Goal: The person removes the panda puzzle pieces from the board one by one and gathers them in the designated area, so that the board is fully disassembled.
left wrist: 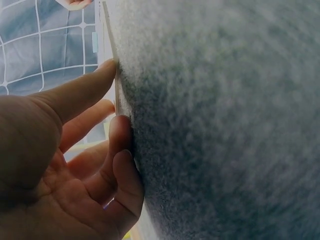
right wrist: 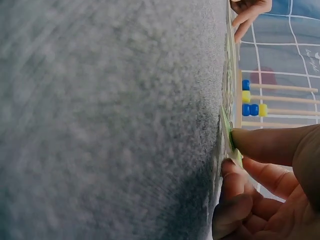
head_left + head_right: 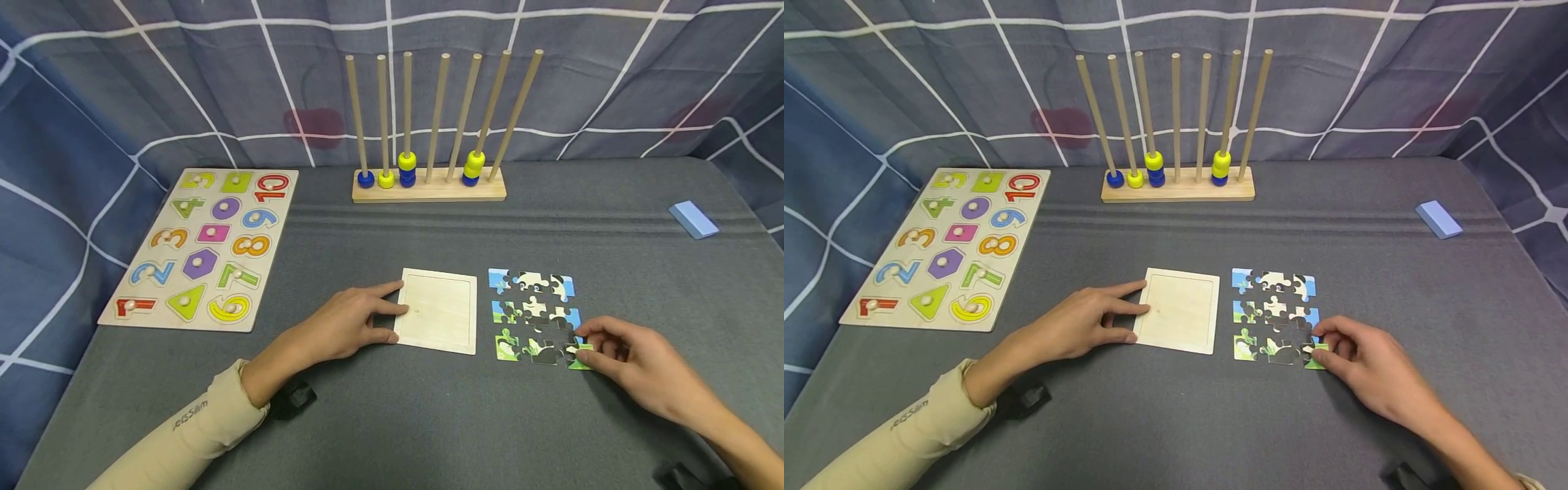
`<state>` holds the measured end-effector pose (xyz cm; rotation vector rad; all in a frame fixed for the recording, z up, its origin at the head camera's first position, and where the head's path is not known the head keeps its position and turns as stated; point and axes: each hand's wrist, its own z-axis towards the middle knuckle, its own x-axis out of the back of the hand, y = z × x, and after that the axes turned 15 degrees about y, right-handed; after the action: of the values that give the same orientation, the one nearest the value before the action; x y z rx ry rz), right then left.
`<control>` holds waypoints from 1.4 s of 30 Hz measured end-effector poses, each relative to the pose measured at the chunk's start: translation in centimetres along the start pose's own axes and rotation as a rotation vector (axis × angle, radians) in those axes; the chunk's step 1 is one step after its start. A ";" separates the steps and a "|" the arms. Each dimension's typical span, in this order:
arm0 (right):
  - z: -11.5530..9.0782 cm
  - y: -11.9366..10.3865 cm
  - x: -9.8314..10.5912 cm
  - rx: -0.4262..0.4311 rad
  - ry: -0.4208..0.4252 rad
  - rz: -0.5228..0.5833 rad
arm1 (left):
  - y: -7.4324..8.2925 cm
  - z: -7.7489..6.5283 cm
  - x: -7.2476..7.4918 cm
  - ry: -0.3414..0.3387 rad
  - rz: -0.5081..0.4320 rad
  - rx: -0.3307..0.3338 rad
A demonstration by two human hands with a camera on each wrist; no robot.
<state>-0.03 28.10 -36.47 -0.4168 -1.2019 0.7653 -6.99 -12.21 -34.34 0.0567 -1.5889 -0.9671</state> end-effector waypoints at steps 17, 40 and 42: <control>0.0 -0.1 -0.4 0.081 0.012 -0.143 | -0.1 0.0 0.1 0.002 0.000 -0.008; 0.2 -0.8 -0.3 0.046 0.075 -0.138 | 0.3 -0.2 -0.2 -0.012 0.081 0.006; 0.7 -1.2 -0.2 0.026 0.103 -0.142 | 0.3 -0.3 -0.1 -0.014 0.089 0.006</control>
<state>-0.35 27.04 -35.55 -0.3415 -1.1116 0.6287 -6.57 -12.12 -34.24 -0.0164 -1.5942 -0.8952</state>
